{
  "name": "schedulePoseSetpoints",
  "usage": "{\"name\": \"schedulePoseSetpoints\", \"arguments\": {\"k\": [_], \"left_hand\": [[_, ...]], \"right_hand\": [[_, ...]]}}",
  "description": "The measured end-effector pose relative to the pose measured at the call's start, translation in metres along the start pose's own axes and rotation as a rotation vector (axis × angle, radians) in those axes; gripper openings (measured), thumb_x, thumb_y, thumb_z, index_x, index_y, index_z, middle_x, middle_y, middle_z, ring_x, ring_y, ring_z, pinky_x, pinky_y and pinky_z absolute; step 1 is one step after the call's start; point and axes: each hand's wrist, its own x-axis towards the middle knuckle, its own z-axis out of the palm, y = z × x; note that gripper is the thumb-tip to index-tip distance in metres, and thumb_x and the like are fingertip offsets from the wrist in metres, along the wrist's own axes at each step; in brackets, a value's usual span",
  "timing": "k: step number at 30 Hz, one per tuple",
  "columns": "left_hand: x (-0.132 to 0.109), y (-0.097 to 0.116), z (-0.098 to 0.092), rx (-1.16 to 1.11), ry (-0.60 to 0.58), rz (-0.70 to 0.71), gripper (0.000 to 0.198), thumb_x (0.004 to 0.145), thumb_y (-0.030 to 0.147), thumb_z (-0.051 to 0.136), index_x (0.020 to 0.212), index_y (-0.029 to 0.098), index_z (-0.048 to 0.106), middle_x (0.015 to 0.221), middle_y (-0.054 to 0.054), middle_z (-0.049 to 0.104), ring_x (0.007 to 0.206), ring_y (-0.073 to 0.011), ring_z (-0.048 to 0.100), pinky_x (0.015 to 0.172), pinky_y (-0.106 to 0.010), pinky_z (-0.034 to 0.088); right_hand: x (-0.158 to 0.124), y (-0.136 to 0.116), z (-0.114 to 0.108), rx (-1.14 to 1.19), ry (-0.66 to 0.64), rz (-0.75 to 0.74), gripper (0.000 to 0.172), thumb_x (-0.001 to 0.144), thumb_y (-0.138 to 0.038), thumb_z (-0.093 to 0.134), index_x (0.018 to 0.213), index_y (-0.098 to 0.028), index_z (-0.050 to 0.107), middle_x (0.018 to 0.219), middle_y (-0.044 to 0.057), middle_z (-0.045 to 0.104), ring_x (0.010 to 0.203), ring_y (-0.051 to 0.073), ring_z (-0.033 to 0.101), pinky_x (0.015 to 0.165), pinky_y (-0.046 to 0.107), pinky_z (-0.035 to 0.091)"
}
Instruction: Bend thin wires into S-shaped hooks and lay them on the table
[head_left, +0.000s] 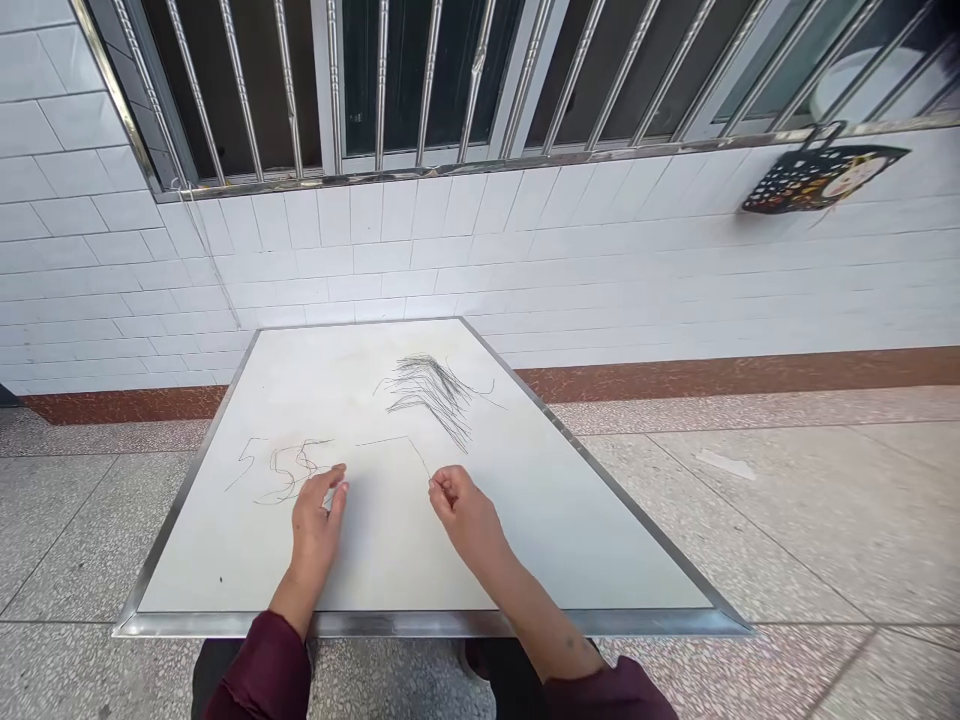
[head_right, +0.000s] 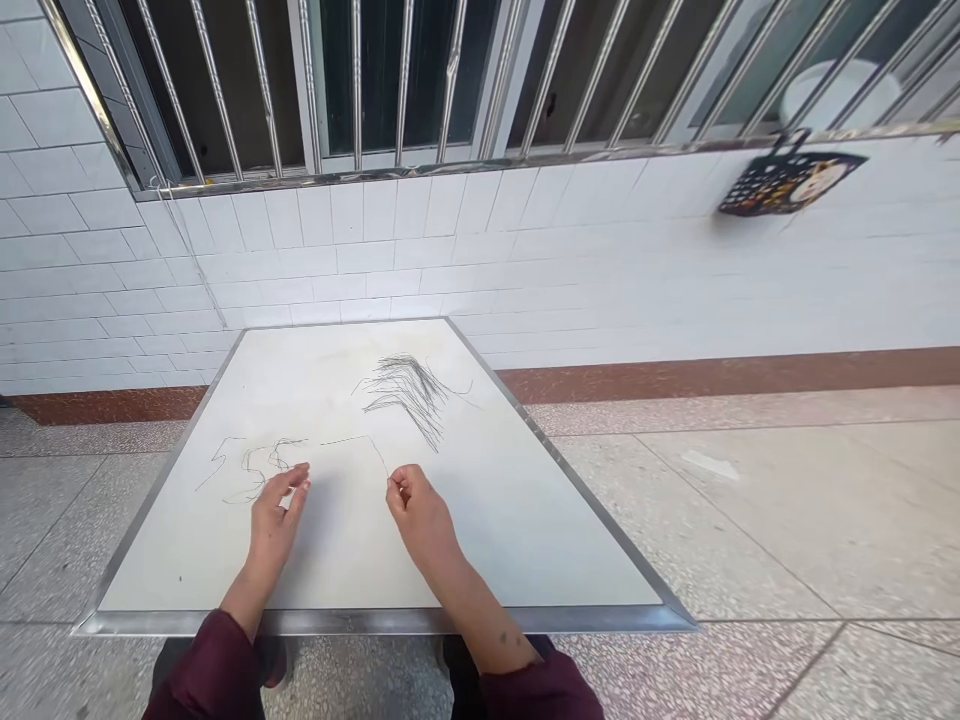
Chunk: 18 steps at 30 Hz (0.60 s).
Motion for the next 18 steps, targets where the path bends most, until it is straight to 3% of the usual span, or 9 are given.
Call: {"name": "schedulePoseSetpoints", "arguments": {"k": [3,5,8,14,18], "left_hand": [[-0.026,0.039,0.009,-0.428,-0.159,-0.293,0.030,0.085,0.040,0.062,0.106,0.021,0.071,0.118,-0.011,0.069,0.101,-0.0236,0.066,0.088,-0.039,0.050],[-0.042,0.063,0.011,-0.612,-0.172,-0.384,0.033,0.082,0.040,0.067,0.108,0.020,0.071,0.121,-0.011,0.068,0.101,-0.0229,0.066,0.088,-0.037,0.049],[-0.060,0.089,0.006,-0.789,-0.126,-0.473,0.036,0.078,0.039,0.072,0.109,0.019,0.072,0.109,-0.012,0.072,0.096,-0.0210,0.066,0.084,-0.033,0.048],[-0.089,0.115,-0.016,-0.927,-0.019,-0.524,0.026,0.069,0.034,0.080,0.089,0.017,0.076,0.090,-0.007,0.073,0.074,-0.0132,0.063,0.069,-0.025,0.047],[-0.110,0.125,-0.026,-0.838,-0.090,-0.467,0.028,0.072,0.033,0.078,0.095,0.018,0.076,0.076,-0.003,0.070,0.066,-0.0103,0.056,0.068,-0.024,0.045]], "right_hand": [[-0.040,-0.025,-0.004,0.117,-0.017,-0.016,0.013,0.089,-0.037,0.045,0.083,-0.025,0.046,0.063,-0.003,0.054,0.051,0.015,0.051,0.050,0.028,0.041],[-0.062,-0.036,-0.005,0.153,-0.030,-0.035,0.012,0.088,-0.036,0.046,0.083,-0.025,0.047,0.066,-0.002,0.056,0.054,0.015,0.052,0.052,0.028,0.042],[-0.090,-0.049,-0.007,0.183,-0.075,-0.068,0.011,0.088,-0.034,0.046,0.083,-0.024,0.047,0.067,-0.002,0.055,0.055,0.015,0.052,0.053,0.028,0.042],[-0.131,-0.070,-0.023,0.286,-0.222,-0.104,0.012,0.090,-0.035,0.047,0.087,-0.024,0.049,0.070,-0.002,0.057,0.057,0.014,0.054,0.055,0.027,0.045],[-0.139,-0.080,-0.040,0.395,-0.141,-0.129,0.020,0.091,-0.037,0.050,0.104,-0.022,0.052,0.086,0.004,0.063,0.072,0.017,0.062,0.066,0.029,0.051]]}}
